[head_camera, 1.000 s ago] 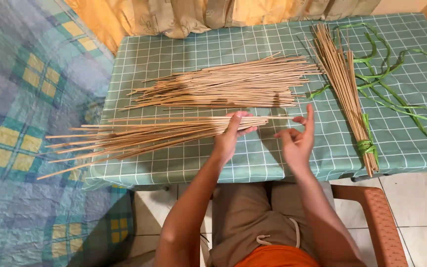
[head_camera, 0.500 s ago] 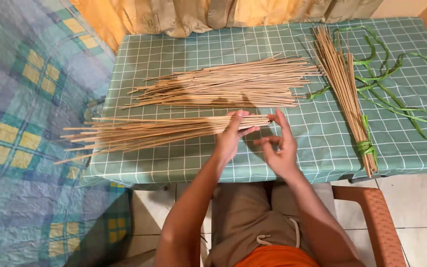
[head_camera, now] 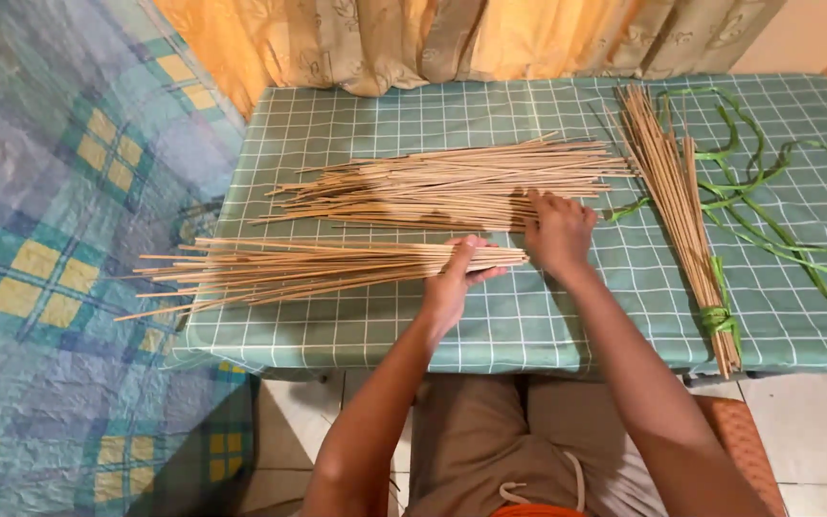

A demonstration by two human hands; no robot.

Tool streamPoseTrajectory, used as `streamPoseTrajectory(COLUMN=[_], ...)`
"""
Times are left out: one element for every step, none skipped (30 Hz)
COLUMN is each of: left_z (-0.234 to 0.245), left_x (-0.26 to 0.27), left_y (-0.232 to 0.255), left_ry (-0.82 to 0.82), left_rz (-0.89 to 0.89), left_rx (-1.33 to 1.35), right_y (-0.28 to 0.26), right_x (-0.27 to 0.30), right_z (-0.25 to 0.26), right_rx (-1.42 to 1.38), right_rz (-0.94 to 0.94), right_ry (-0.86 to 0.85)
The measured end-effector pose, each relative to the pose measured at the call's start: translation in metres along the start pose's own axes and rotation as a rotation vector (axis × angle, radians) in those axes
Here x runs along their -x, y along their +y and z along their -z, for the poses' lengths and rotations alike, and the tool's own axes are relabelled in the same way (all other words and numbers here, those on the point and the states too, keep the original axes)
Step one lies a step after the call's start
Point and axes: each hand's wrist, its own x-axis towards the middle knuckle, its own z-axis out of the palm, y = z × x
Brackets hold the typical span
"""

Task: The person is gathering thin wooden sticks into bundles and securing them by wrapping and tying green plastic strips around one end to create broom components.

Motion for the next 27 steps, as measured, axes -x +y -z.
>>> streamPoseTrajectory(left_z=[0.000, 0.001, 0.002, 0.002, 0.001, 0.000, 0.000, -0.001, -0.002, -0.002, -0.002, -0.001, 0.000, 0.001, 0.001, 0.001, 0.001, 0.001, 0.001, 0.001, 0.000, -0.002, -0.003, -0.005, -0.006, -0.005, -0.005], left_x=[-0.001, -0.003, -0.003, -0.003, -0.003, -0.003, -0.003, -0.004, -0.005, -0.004, -0.003, -0.002, 0.002, 0.001, 0.000, 0.000, 0.000, 0.001, 0.002, 0.002, 0.002, 0.002, 0.001, 0.000, 0.002, 0.005, 0.007], left_y=[0.000, 0.000, -0.001, -0.002, -0.003, -0.004, -0.003, -0.004, -0.004, -0.006, -0.007, -0.008, -0.009, -0.009, -0.008, -0.007, -0.006, -0.005, -0.005, -0.004, -0.003, -0.002, 0.000, 0.001, 0.003, 0.004, 0.005], left_ry=[0.005, -0.013, -0.031, -0.028, -0.035, -0.045, -0.045, -0.046, -0.047, -0.044, -0.070, -0.094, -0.091, -0.102, -0.113, -0.116, -0.106, -0.093, -0.095, -0.071, -0.047, -0.049, -0.054, -0.059, -0.060, -0.089, -0.118], left_rz=[0.001, -0.003, -0.008, -0.007, -0.024, -0.037, -0.033, -0.029, -0.024, -0.018, -0.038, -0.060, -0.056, -0.065, -0.073, -0.078, -0.087, -0.092, -0.093, -0.088, -0.082, -0.082, -0.072, -0.063, -0.062, -0.046, -0.031], left_rx=[0.001, 0.006, 0.011, 0.008, 0.021, 0.034, 0.031, -0.004, -0.040, -0.038, -0.029, -0.022, -0.020, -0.032, -0.044, -0.044, -0.069, -0.093, -0.094, -0.092, -0.091, -0.091, -0.111, -0.132, -0.132, -0.095, -0.058], right_y=[-0.003, -0.005, -0.007, -0.009, -0.009, -0.009, -0.009, -0.006, -0.003, 0.002, 0.007, 0.011, 0.014, 0.016, 0.016, 0.016, 0.018, 0.017, 0.015, 0.014, 0.013, 0.010, 0.005, -0.001, -0.007, -0.016, -0.024], right_x=[0.000, 0.002, 0.003, 0.002, 0.000, -0.001, -0.002, -0.004, -0.006, -0.007, -0.007, -0.006, -0.002, 0.000, 0.002, 0.004, 0.006, 0.011, 0.017, 0.023, 0.029, 0.035, 0.042, 0.048, 0.054, 0.062, 0.066], right_z=[-0.003, -0.006, -0.006, -0.005, -0.002, 0.001, 0.005, 0.011, 0.016, 0.022, 0.030, 0.037, 0.045, 0.053, 0.061, 0.070, 0.079, 0.086, 0.091, 0.095, 0.098, 0.100, 0.099, 0.098, 0.098, 0.097, 0.095], right_rx=[-0.002, 0.087, 0.176, 0.172, 0.130, 0.090, 0.089, 0.055, 0.021, 0.023, 0.007, -0.010, -0.010, 0.002, 0.014, 0.015, -0.069, -0.153, -0.152, -0.272, -0.393, -0.391, -0.534, -0.678, -0.677, -0.604, -0.530], right_rz=[0.001, 0.025, 0.049, 0.049, 0.062, 0.071, 0.066, 0.090, 0.115, 0.112, 0.123, 0.135, 0.133, 0.079, 0.025, 0.027, -0.033, -0.096, -0.096, -0.183, -0.270, -0.271, -0.328, -0.384, -0.384, -0.278, -0.173], right_ry=[-0.005, 0.006, 0.017, 0.016, 0.075, 0.133, 0.133, 0.189, 0.244, 0.238, 0.235, 0.232, 0.227, 0.205, 0.184, 0.189, 0.169, 0.145, 0.147, 0.128, 0.109, 0.110, 0.099, 0.086, 0.087, 0.097, 0.106])
